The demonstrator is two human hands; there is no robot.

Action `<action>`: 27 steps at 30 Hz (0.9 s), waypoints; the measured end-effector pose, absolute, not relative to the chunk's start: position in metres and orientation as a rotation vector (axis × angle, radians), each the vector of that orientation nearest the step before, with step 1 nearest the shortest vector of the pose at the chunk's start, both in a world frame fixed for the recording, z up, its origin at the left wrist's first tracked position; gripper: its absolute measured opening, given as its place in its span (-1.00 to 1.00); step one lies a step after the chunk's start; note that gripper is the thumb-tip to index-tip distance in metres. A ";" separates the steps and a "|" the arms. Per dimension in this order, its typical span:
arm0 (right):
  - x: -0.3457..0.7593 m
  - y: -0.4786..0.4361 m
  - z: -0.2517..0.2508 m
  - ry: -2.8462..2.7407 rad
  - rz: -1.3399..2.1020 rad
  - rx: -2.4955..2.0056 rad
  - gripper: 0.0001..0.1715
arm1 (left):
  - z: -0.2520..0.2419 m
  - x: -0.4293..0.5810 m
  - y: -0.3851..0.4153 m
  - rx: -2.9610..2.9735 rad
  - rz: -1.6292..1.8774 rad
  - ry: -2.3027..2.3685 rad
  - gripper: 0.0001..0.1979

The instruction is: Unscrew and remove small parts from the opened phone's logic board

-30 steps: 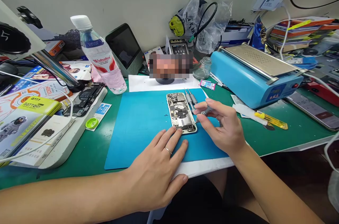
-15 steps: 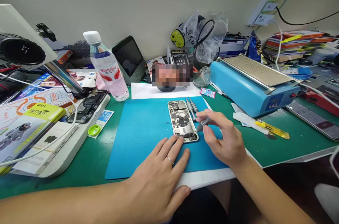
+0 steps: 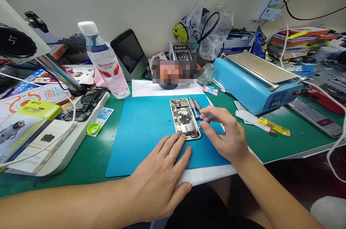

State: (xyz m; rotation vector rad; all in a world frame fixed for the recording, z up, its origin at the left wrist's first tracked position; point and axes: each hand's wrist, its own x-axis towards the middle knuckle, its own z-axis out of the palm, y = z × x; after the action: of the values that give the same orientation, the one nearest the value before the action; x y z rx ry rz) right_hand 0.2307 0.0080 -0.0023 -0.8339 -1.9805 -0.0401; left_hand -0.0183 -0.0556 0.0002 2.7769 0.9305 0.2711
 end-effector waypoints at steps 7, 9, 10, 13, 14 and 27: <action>0.231 0.006 -0.004 -1.956 0.024 -0.877 -0.23 | 0.001 -0.018 -0.054 2.758 0.282 0.935 -0.34; 0.231 0.007 -0.004 -1.974 0.000 -0.862 -0.17 | 0.001 -0.018 -0.055 2.761 0.278 0.934 -0.34; 0.231 0.008 -0.004 -1.979 -0.010 -0.858 -0.15 | 0.001 -0.018 -0.055 2.764 0.273 0.932 -0.34; 0.230 0.008 -0.003 -1.975 -0.023 -0.863 -0.17 | 0.001 -0.018 -0.055 2.772 0.255 0.930 -0.34; 0.229 0.007 -0.003 -1.969 -0.023 -0.867 -0.18 | 0.001 -0.018 -0.055 2.774 0.251 0.931 -0.34; 0.230 0.006 -0.005 -1.946 -0.022 -0.947 -0.21 | 0.000 -0.019 -0.057 2.774 0.260 0.929 -0.34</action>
State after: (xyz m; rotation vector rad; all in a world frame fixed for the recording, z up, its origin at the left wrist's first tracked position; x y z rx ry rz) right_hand 0.2295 0.0064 -0.0050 -0.9466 -1.9455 -0.0221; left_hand -0.0187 -0.0572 0.0000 2.7741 0.9293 0.2596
